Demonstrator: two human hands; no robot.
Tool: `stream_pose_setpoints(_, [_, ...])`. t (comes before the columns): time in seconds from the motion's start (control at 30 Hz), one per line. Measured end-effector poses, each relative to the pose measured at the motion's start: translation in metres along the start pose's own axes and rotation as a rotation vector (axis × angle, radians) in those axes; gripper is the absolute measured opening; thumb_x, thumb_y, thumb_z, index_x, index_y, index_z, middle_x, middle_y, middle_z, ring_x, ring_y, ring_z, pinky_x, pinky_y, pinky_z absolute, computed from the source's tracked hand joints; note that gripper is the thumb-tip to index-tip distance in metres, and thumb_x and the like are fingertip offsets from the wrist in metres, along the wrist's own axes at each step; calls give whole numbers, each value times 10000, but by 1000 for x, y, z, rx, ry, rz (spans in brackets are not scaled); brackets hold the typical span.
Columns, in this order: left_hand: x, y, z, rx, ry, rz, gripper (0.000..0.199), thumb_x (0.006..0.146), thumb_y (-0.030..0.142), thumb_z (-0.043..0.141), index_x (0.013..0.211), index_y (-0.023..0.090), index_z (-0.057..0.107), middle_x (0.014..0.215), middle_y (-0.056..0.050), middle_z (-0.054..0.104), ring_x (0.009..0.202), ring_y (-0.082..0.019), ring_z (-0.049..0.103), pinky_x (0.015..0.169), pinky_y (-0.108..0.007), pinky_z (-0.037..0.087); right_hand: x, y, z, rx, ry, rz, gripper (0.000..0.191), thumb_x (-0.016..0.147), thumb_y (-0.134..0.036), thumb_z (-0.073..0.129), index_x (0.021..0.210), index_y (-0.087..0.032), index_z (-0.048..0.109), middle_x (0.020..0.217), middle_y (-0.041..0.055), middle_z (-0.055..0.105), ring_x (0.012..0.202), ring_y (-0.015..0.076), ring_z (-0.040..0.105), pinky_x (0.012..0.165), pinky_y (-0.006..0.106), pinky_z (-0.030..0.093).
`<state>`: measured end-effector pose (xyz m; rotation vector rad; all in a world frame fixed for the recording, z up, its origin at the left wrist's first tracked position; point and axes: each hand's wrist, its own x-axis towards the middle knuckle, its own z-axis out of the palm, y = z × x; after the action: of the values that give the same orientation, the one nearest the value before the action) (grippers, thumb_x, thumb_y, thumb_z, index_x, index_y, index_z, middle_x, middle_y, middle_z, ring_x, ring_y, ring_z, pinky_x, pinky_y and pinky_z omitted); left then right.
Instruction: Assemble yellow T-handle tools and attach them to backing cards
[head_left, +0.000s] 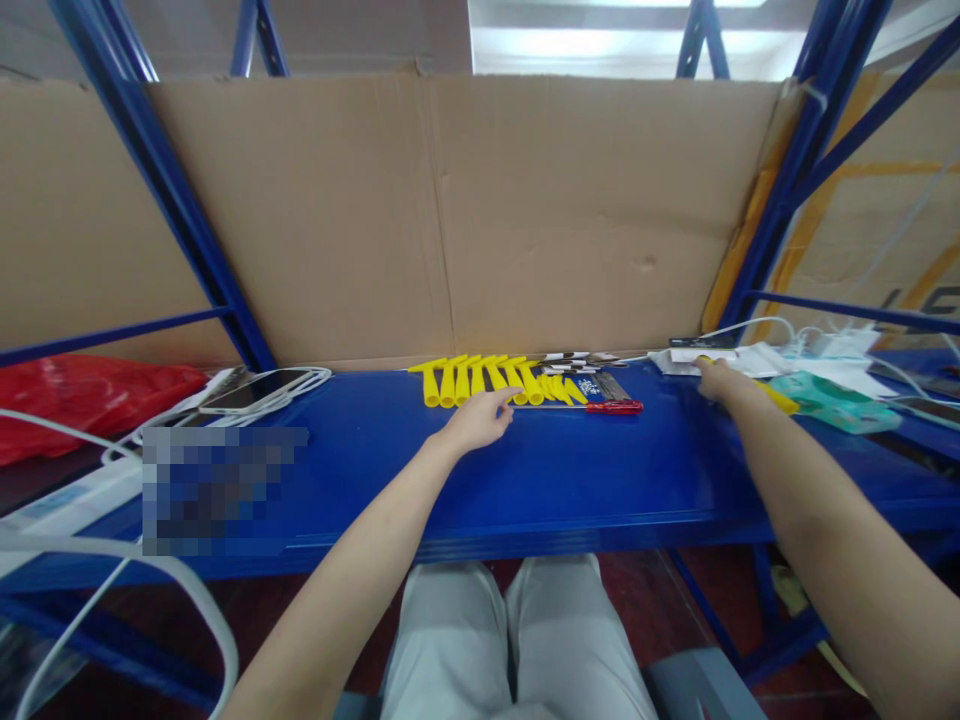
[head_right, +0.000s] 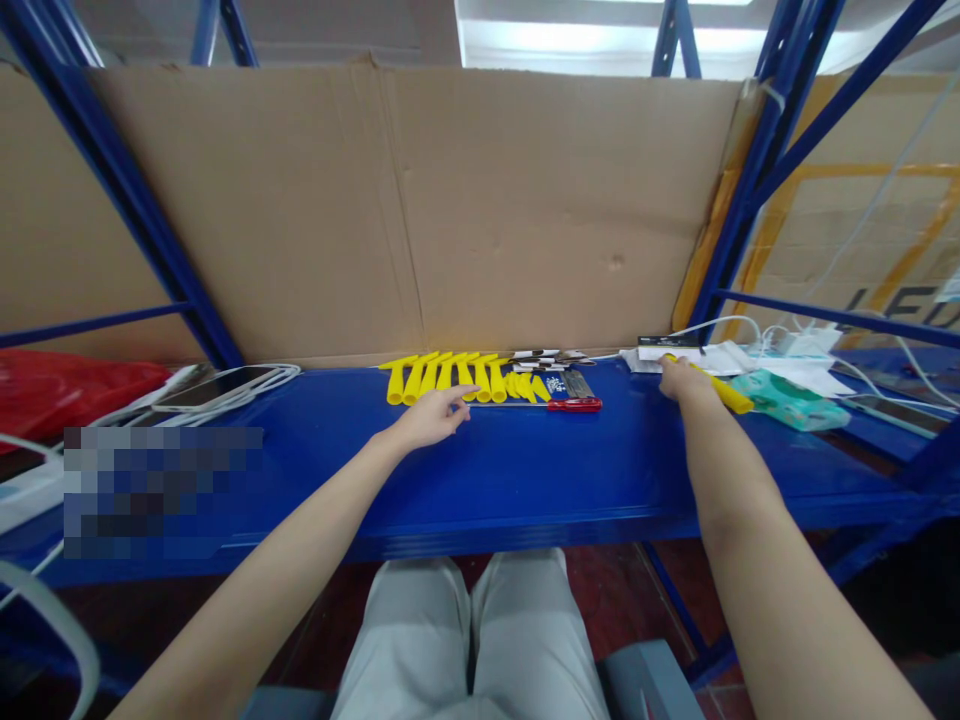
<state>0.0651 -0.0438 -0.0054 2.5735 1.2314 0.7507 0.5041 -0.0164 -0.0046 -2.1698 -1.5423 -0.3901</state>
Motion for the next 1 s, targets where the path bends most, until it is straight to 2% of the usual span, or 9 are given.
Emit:
stream_pose_setpoints(0.1, [0,0,0,2,0,4,474,829,134,484,1289,174,589,910,-56,740,773,-171,691,813,-292,523,-7,-8,-10,-171,-203,83,432,801,-42,452,1203,-112,593,1221,291,540,1094,367,567,823,483,409])
stream_pose_setpoints(0.2, [1,0,0,7,-5,-1,474,831,135,487,1293,169,586,918,-59,740,793,-177,692,820,-295,520,-17,-15,-19,-296,-254,79,465,870,-64,339,1292,-112,527,1313,284,493,1233,359,470,917,529,362])
stream_pose_setpoints(0.4, [1,0,0,28,-12,6,463,829,133,490,1276,173,600,897,-49,741,811,-171,689,818,-280,516,-33,-15,-15,-334,-144,114,503,916,-104,234,1350,-119,486,1364,262,476,1299,341,392,1001,624,265])
stream_pose_setpoints(0.6, [1,-1,0,27,-25,-7,426,837,152,498,1242,165,630,896,-56,743,788,-166,690,809,-280,520,-32,-19,-10,-304,-154,190,484,911,-176,314,1366,-124,471,1433,240,417,1341,349,315,1031,662,207])
stream_pose_setpoints(0.7, [2,0,0,43,-29,3,390,837,155,502,1190,168,666,937,-56,747,844,-167,690,852,-283,513,-32,-22,-8,-257,-148,233,485,909,-196,333,1375,-132,453,1465,232,378,1357,358,279,1026,691,182])
stream_pose_setpoints(0.8, [2,0,-2,96,18,10,332,833,153,503,1081,185,719,1036,-57,737,957,-186,672,916,-310,494,-34,-28,-7,-150,-94,240,489,907,-188,319,1379,-133,435,1491,228,344,1368,367,258,1022,697,174])
stream_pose_setpoints(0.9, [3,-1,-7,180,126,-77,306,825,143,500,1005,200,740,1092,-69,718,1055,-230,632,965,-382,471,-35,-40,-13,5,22,156,514,876,-174,368,1385,-141,428,1529,212,292,1375,375,245,1031,651,206])
stream_pose_setpoints(1.0, [3,-7,-13,268,250,-305,309,810,143,511,1023,202,728,1163,-111,672,1139,-309,570,966,-497,448,-28,-58,-24,132,138,39,513,850,-196,416,1357,-131,458,1523,206,302,1352,378,281,1039,610,234])
